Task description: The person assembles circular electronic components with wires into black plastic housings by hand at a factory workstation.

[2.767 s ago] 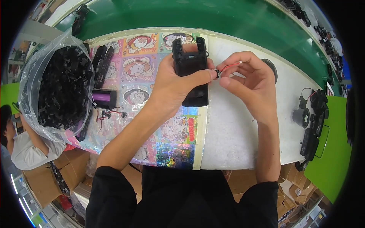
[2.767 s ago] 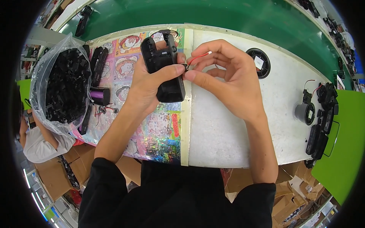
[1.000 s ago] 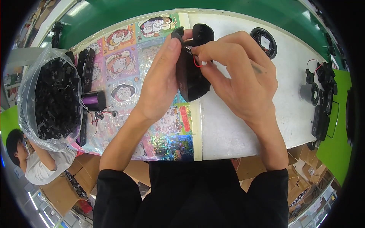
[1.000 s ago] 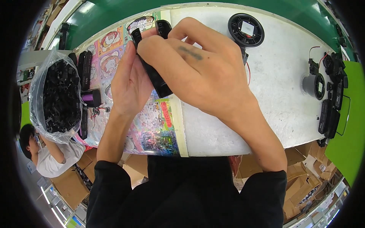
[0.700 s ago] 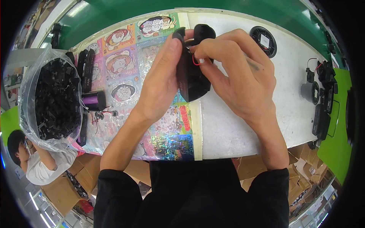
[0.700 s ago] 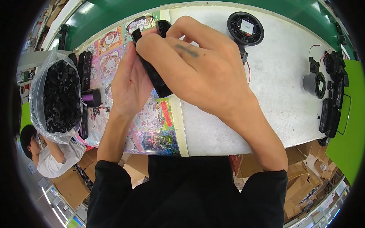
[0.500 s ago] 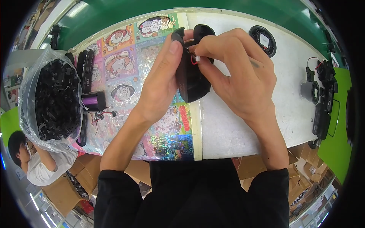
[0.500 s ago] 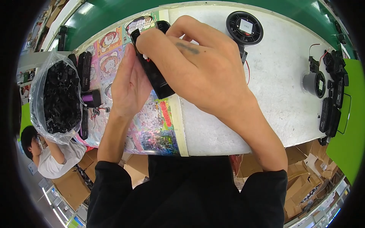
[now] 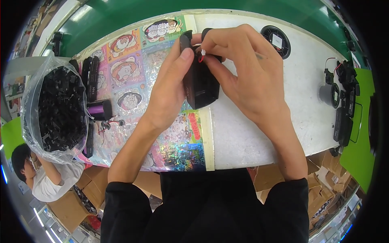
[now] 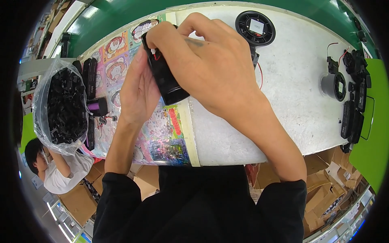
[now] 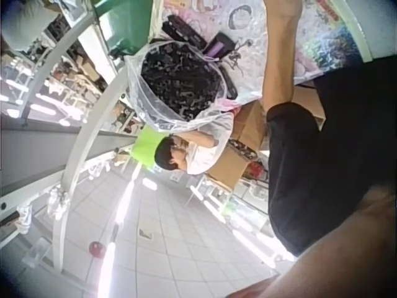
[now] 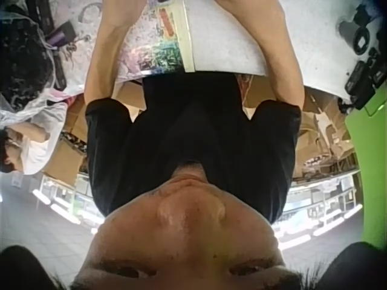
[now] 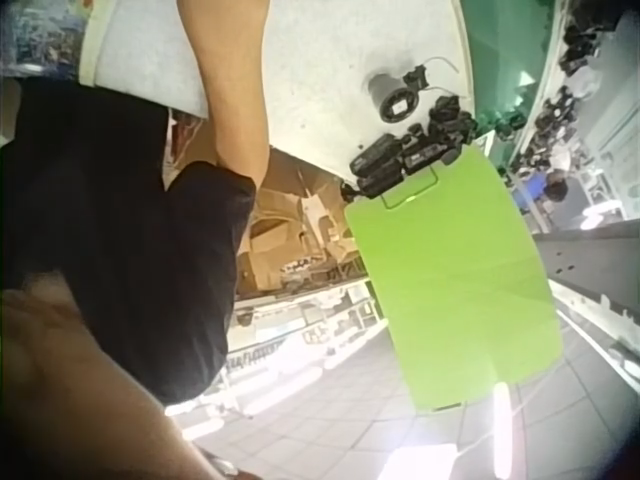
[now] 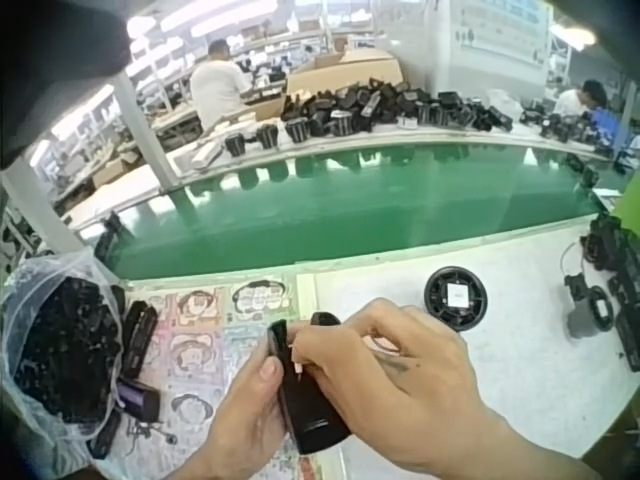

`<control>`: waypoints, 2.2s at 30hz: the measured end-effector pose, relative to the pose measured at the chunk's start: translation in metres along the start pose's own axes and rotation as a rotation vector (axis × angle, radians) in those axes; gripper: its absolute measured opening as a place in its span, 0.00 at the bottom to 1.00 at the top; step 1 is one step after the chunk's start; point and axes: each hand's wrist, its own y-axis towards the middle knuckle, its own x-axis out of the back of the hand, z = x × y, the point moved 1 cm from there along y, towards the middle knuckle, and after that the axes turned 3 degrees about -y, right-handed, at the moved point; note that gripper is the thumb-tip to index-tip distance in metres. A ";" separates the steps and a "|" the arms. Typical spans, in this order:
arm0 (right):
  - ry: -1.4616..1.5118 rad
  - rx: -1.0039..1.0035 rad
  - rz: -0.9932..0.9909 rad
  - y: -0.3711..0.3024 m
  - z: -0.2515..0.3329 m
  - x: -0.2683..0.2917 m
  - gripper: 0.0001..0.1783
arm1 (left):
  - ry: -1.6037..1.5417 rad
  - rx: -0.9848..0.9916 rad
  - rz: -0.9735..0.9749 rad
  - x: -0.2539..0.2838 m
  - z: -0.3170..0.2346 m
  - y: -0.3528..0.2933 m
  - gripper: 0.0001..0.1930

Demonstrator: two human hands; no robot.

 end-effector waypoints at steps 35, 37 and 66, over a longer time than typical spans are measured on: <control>-0.274 -0.549 0.313 -0.001 -0.079 0.073 0.31 | -0.185 0.211 -0.005 0.007 -0.003 0.008 0.32; -0.242 -0.667 0.506 0.000 -0.082 0.075 0.33 | -0.155 0.196 -0.028 0.008 -0.003 0.008 0.33; 0.874 -0.713 0.002 0.006 -0.034 0.008 0.21 | 0.226 0.135 0.156 -0.010 0.001 -0.007 0.26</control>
